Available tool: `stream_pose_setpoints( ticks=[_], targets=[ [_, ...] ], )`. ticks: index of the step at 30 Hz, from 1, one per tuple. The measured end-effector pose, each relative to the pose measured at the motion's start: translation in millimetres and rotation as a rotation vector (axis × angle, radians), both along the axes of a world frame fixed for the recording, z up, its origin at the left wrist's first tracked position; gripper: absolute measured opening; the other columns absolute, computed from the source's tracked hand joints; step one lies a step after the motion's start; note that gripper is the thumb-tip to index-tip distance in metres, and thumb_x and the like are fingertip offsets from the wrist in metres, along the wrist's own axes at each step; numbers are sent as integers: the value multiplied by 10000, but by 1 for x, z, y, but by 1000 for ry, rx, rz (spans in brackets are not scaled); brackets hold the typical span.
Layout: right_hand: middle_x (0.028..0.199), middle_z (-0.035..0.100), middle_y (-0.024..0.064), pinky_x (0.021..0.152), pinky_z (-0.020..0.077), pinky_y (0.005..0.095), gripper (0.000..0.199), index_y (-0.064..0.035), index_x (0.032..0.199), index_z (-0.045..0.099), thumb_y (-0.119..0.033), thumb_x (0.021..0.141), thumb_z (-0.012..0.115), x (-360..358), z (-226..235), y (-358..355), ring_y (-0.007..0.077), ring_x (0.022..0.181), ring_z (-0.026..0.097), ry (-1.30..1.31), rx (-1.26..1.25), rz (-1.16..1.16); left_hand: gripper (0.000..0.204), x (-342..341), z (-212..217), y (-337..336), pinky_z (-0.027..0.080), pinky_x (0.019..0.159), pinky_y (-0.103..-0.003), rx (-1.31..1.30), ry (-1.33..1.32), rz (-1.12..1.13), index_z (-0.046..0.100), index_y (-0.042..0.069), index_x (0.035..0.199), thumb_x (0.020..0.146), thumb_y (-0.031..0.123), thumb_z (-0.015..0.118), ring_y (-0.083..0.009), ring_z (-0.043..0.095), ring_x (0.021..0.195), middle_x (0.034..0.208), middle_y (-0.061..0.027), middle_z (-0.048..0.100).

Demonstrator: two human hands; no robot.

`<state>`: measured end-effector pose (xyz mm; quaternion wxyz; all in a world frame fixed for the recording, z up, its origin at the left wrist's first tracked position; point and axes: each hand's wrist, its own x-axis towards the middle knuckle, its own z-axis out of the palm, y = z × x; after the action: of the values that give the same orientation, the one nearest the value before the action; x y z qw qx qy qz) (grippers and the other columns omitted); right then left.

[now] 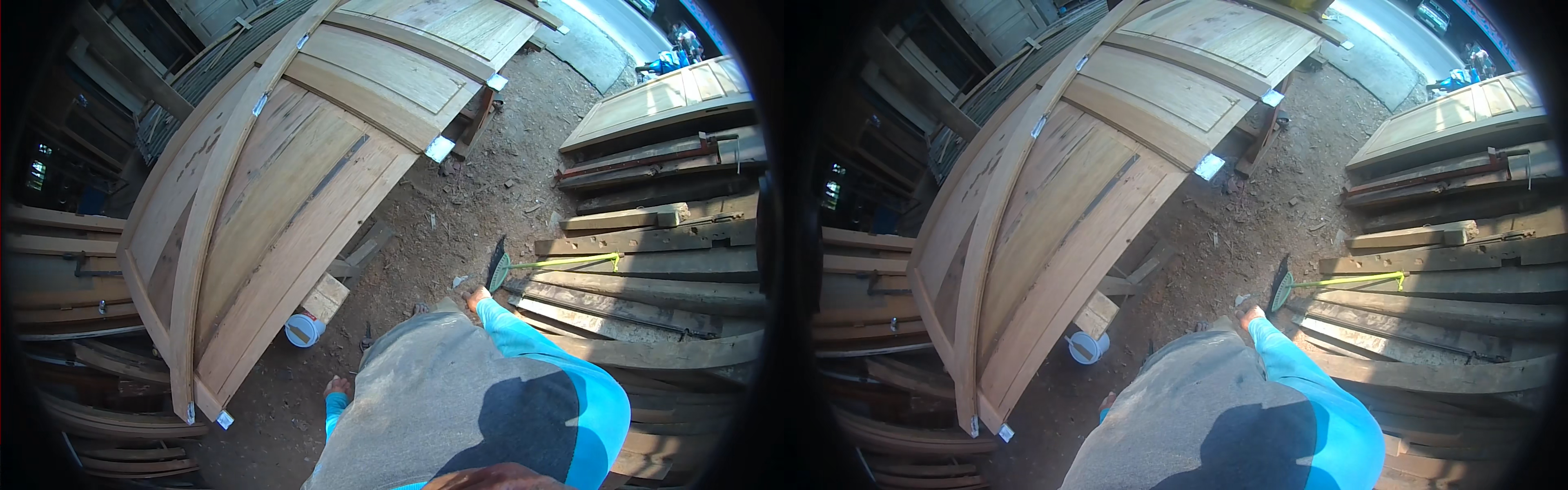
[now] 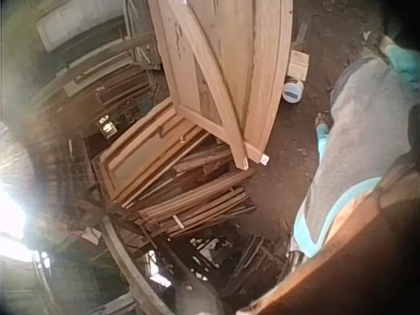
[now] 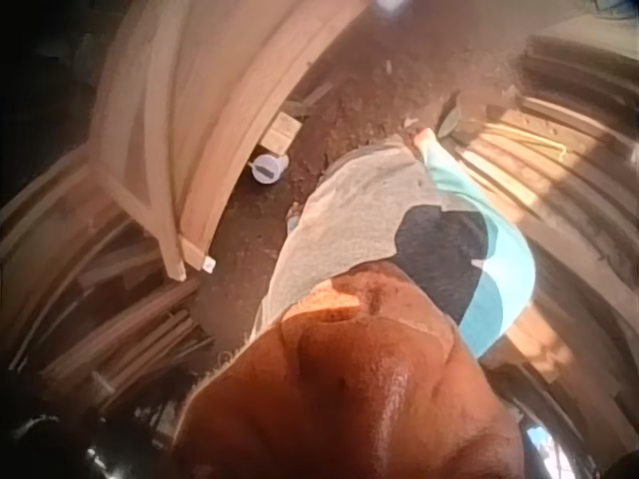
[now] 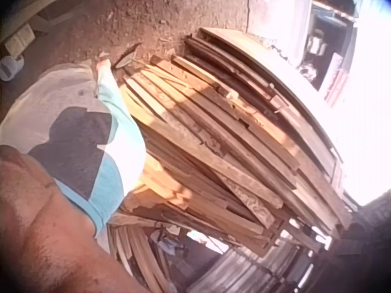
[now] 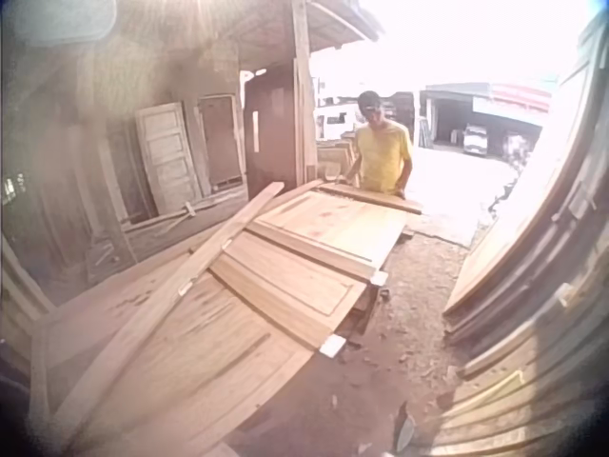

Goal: The person joins wooden panels to form a large door, applying a substance from a white bucket with a tool and lifting the assembled sections.

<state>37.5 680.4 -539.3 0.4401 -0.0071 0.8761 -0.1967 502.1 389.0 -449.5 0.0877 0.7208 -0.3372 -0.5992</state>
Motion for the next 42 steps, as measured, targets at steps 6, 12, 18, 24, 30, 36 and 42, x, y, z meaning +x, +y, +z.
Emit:
stream_pose_setpoints(
  ticks=[6,12,18,24,30,36,42],
  targets=[
    [1041,648,188,893,488,377,467,-30,1117,669,-420,867,606,6,32,-13,296,991,622,58,-34,48,220,8,-3,-1,445,490,-343,27,-2,31,579,65,1011,928,265,621,-194,549,577,785,-76,634],
    [1176,628,227,962,467,398,536,-21,1146,652,-470,863,581,8,65,-22,345,1129,593,28,-49,121,211,6,-1,1,449,499,-339,30,-3,46,572,79,1015,925,262,628,-201,553,590,789,-81,633],
    [973,658,223,880,495,389,514,1,1033,683,-474,860,593,14,23,1,311,973,637,76,40,62,210,-2,-7,2,442,478,-339,48,23,78,571,80,1030,919,245,637,-210,553,585,780,-92,631],
    [1094,641,280,939,480,410,588,63,1034,663,-489,843,595,15,47,7,376,1090,610,43,-17,46,185,-1,-26,-1,438,485,-356,29,-206,-166,651,38,904,906,214,593,-183,564,570,730,-78,632],
    [828,713,138,826,518,364,419,-26,1001,671,-407,830,639,-19,64,64,252,832,700,21,-127,-196,450,-131,21,-7,473,935,-365,-449,-98,-961,668,7,1141,898,380,600,-262,647,1044,1087,-174,691],
    [939,694,207,873,508,414,474,-3,1022,662,-429,816,643,-100,80,59,346,954,665,310,-87,-72,417,-340,148,1,464,956,-332,-477,356,-985,639,-10,1188,914,303,605,-233,625,1096,1156,-163,668],
    [997,694,192,867,502,396,411,-36,1112,655,-362,862,641,-198,128,-15,327,969,664,373,-246,-21,462,-495,233,18,465,958,-317,-363,600,-1126,568,-23,1272,927,282,611,-195,598,1120,1199,-152,645]
  ],
)
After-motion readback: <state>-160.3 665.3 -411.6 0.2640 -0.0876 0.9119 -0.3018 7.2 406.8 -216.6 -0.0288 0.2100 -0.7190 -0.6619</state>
